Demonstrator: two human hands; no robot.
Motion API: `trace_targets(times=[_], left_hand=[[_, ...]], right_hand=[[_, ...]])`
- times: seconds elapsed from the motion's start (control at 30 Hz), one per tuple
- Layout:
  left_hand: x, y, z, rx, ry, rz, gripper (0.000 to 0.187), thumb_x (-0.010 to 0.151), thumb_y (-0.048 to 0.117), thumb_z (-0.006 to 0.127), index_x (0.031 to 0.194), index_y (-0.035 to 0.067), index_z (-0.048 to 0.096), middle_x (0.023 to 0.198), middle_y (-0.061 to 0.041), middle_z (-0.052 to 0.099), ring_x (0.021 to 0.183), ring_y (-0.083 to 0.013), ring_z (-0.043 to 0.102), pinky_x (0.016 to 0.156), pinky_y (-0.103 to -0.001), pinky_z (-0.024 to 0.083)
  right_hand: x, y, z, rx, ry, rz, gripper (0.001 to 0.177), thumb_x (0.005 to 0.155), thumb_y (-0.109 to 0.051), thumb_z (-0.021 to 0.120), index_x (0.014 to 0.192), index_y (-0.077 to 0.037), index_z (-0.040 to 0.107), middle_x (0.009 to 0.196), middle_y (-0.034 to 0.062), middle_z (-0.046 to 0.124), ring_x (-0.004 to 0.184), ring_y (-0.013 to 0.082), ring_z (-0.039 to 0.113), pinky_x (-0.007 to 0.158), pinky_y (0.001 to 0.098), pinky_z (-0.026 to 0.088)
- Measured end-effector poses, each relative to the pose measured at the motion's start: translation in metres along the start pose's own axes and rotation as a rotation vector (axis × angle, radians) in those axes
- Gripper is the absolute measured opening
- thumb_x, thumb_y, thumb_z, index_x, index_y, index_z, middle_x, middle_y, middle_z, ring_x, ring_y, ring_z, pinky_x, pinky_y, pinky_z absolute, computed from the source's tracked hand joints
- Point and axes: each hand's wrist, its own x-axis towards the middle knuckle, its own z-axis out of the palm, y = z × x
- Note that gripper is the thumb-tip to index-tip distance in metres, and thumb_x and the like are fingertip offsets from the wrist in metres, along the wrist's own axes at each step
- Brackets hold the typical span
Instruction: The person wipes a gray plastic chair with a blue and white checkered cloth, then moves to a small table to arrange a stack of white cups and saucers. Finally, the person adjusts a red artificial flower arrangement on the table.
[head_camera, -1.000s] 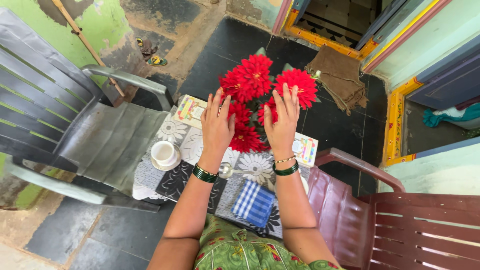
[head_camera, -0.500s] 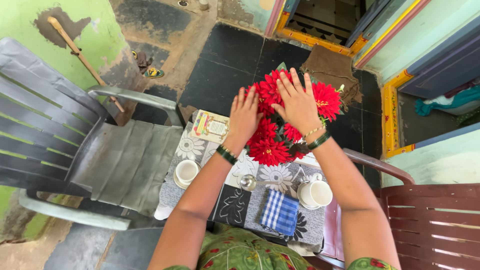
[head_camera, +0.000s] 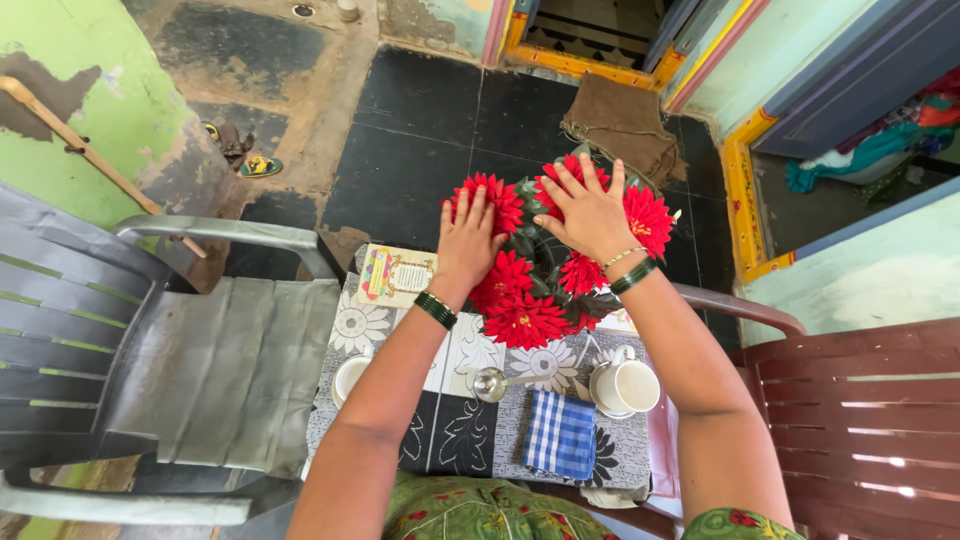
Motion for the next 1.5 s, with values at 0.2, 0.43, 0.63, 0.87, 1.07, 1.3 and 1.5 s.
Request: trace_targets(times=[0.2,0.43,0.63,0.87,1.07,1.3,1.5], left_hand=[[0.007,-0.001,0.0,0.035,-0.036,-0.035,0.072,0.097,0.05,0.057,0.155,0.011,0.042,0.166,-0.016,0.026,0.154,-0.0376,0.02,0.122,-0.059,0.014],[0.033,0.011,0.008,0.165,-0.181,-0.057,0.075,0.095,0.041,0.059,0.161,0.018,0.031,0.169,-0.016,0.02,0.154,-0.0397,0.016,0.122,-0.062,0.009],[0.071,0.014,0.02,0.438,-0.241,0.087,0.056,0.104,0.025,0.048,0.159,0.022,0.036,0.151,-0.034,0.043,0.148,-0.0495,0.029,0.122,-0.059,0.009],[0.098,0.019,0.013,0.327,-0.243,0.128,0.051,0.1,0.02,0.055,0.15,0.02,0.049,0.151,-0.026,0.05,0.146,-0.0431,0.039,0.122,-0.057,0.017],[0.123,0.035,0.015,0.063,-0.365,0.067,0.063,0.09,0.027,0.066,0.149,0.027,0.046,0.153,-0.017,0.045,0.143,-0.0401,0.038,0.118,-0.056,0.022],[0.145,0.019,0.046,-0.454,-0.521,0.15,0.05,0.098,0.041,0.058,0.146,0.031,0.058,0.153,-0.011,0.055,0.135,-0.032,0.058,0.114,-0.04,0.045],[0.154,0.008,0.019,-0.729,-0.82,0.027,0.071,0.102,0.067,0.021,0.152,0.025,0.049,0.164,-0.015,0.027,0.154,-0.0317,0.017,0.123,-0.05,0.015]], right_hand=[[-0.029,-0.001,-0.02,0.109,-0.056,-0.029,0.071,0.098,-0.063,0.05,0.153,-0.018,0.048,0.162,0.0085,0.04,0.149,0.037,0.034,0.115,0.0722,0.015],[-0.058,-0.017,-0.037,0.125,-0.059,-0.113,0.073,0.095,-0.062,0.052,0.152,-0.016,0.047,0.164,0.0073,0.036,0.152,0.0365,0.027,0.117,0.0619,0.019],[-0.072,-0.027,-0.041,0.138,-0.027,-0.216,0.069,0.092,-0.06,0.056,0.147,-0.018,0.053,0.163,0.0049,0.037,0.153,0.0337,0.025,0.121,0.0571,0.02],[-0.078,-0.029,-0.047,0.171,-0.007,-0.251,0.067,0.093,-0.057,0.057,0.146,-0.016,0.055,0.163,0.0052,0.038,0.153,0.0326,0.026,0.121,0.0565,0.021],[-0.087,-0.04,-0.043,0.225,0.017,-0.315,0.065,0.094,-0.054,0.058,0.144,-0.012,0.056,0.16,0.0075,0.043,0.153,0.0323,0.028,0.121,0.0533,0.024],[-0.079,-0.056,-0.034,0.248,0.049,-0.402,0.057,0.096,-0.051,0.059,0.137,-0.011,0.062,0.155,0.0088,0.049,0.153,0.0282,0.03,0.12,0.0523,0.028],[-0.059,-0.069,-0.03,0.29,0.074,-0.432,0.056,0.097,-0.051,0.058,0.136,-0.011,0.064,0.151,0.0092,0.052,0.152,0.0285,0.031,0.121,0.0544,0.025]])
